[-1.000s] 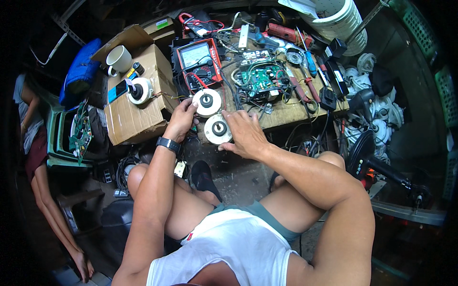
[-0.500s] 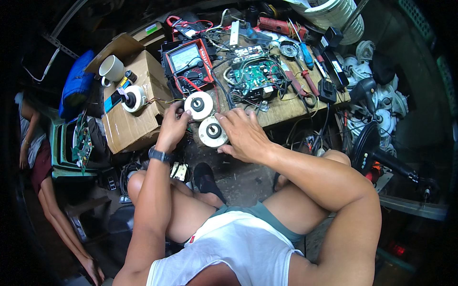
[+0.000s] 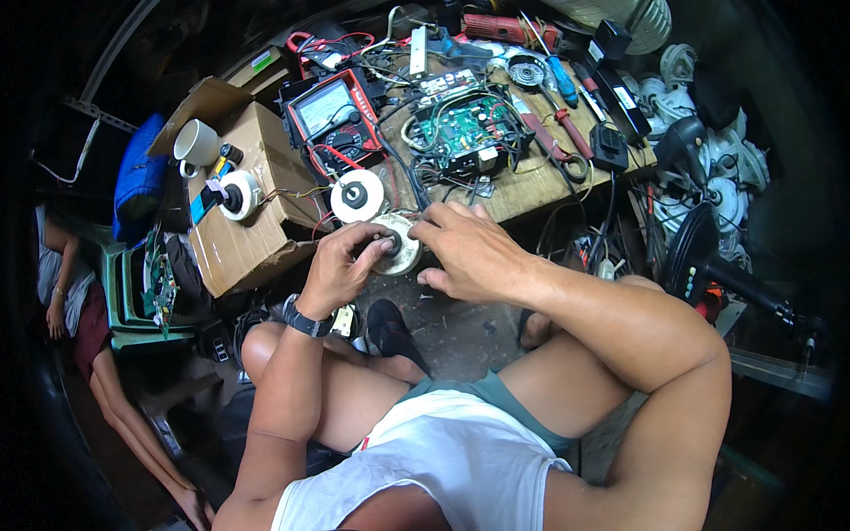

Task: The person works on a circuit board and various electronic components on a wooden table. They use a multimeter to test points, cut wires with a pair of snips, and handle components like transformers and capacitors.

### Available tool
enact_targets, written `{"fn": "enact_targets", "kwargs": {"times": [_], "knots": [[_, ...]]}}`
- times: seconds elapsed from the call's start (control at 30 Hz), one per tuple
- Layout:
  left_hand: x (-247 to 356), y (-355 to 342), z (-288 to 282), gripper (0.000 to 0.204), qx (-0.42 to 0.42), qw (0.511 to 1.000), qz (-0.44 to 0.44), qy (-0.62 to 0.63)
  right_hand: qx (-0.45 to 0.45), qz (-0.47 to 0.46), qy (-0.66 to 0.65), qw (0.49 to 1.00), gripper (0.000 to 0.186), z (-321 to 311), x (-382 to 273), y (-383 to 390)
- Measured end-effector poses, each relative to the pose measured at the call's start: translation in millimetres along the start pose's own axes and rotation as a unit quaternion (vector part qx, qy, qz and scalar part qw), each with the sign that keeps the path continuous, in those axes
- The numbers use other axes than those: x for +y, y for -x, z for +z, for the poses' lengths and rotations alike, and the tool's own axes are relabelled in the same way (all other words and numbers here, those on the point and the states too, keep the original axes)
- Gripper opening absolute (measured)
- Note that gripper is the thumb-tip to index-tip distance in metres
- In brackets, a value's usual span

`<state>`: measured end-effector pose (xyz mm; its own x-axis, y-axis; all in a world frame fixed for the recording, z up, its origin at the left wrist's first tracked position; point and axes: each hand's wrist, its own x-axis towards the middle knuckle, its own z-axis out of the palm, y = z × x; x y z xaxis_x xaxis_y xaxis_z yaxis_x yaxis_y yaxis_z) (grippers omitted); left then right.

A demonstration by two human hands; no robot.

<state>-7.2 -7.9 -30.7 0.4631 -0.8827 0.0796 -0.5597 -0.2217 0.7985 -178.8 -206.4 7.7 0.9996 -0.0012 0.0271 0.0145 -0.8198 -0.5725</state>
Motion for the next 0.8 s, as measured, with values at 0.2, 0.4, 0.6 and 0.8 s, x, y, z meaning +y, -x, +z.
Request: {"fn": "enact_targets", "kwargs": {"times": [0.2,0.4,0.6,0.8], "knots": [[0,-2,7,0.017,0.002,1.000,-0.004,-0.028,-0.059,-0.004,-0.002,0.998,0.055,-2,3,13],[0,-3,10,0.021,0.007,1.000,0.001,-0.028,-0.109,-0.005,-0.007,0.994,0.054,-9,1,18],[0,-4,10,0.018,0.005,0.999,0.011,-0.038,-0.128,-0.012,-0.003,0.992,0.054,-14,0,21],[3,-4,10,0.015,-0.004,0.999,0.000,-0.041,-0.145,-0.009,0.014,0.989,0.054,-18,2,25]]}}
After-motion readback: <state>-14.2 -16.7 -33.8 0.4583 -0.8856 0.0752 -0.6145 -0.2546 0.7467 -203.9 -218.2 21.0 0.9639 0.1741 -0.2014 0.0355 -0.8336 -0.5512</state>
